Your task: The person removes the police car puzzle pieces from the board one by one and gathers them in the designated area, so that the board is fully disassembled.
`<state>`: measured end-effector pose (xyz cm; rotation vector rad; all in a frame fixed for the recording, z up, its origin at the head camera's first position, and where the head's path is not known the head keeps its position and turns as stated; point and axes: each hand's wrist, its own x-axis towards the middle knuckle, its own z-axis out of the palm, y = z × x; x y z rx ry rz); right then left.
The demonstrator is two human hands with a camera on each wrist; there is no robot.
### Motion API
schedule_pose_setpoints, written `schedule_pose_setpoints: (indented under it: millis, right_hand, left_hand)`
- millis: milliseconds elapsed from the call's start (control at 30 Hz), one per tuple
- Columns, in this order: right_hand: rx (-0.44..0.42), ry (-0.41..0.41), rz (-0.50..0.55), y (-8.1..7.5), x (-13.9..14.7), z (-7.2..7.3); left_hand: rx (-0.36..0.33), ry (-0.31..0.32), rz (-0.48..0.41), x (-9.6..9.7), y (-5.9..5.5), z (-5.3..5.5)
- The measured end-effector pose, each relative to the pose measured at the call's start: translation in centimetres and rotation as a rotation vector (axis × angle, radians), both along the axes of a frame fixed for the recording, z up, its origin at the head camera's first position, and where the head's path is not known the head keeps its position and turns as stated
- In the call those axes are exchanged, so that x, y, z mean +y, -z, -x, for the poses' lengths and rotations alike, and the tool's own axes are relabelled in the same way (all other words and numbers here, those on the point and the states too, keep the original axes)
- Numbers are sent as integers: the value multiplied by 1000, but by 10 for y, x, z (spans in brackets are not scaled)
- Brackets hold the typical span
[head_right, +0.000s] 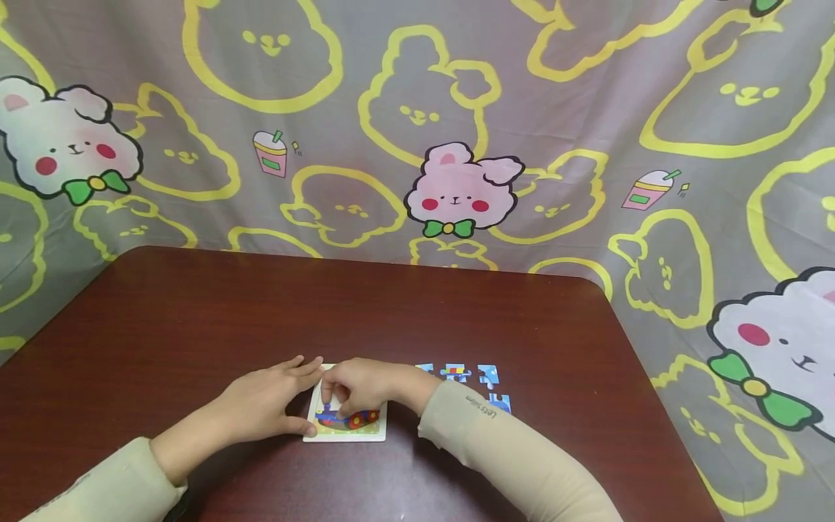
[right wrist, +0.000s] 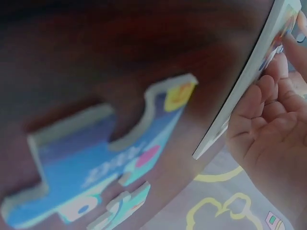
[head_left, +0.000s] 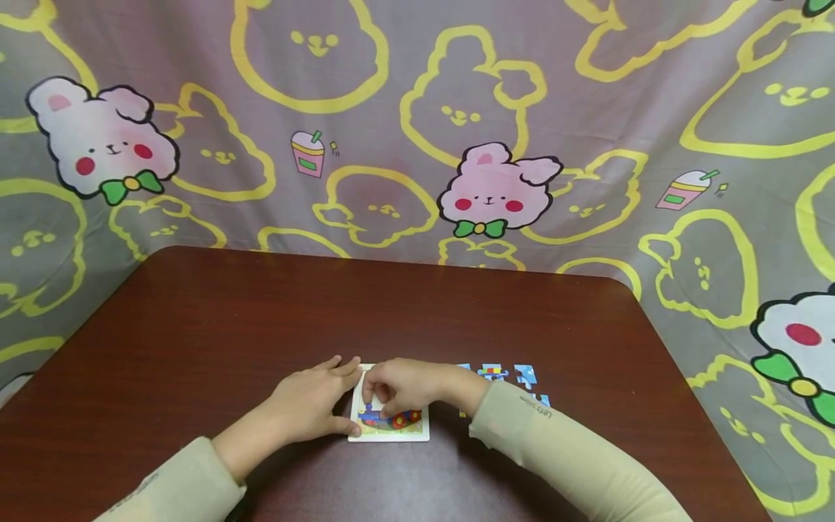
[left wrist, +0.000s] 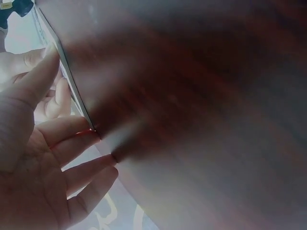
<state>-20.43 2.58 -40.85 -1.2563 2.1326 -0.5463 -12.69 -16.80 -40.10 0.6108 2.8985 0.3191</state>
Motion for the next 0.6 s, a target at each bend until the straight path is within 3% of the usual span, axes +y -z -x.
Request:
schedule_pose_setpoints:
  millis: [600]
  right_hand:
    - [35,-18,-24,-3,-1,-2]
  left_hand:
    - [-25,10,19,-2,-3,0]
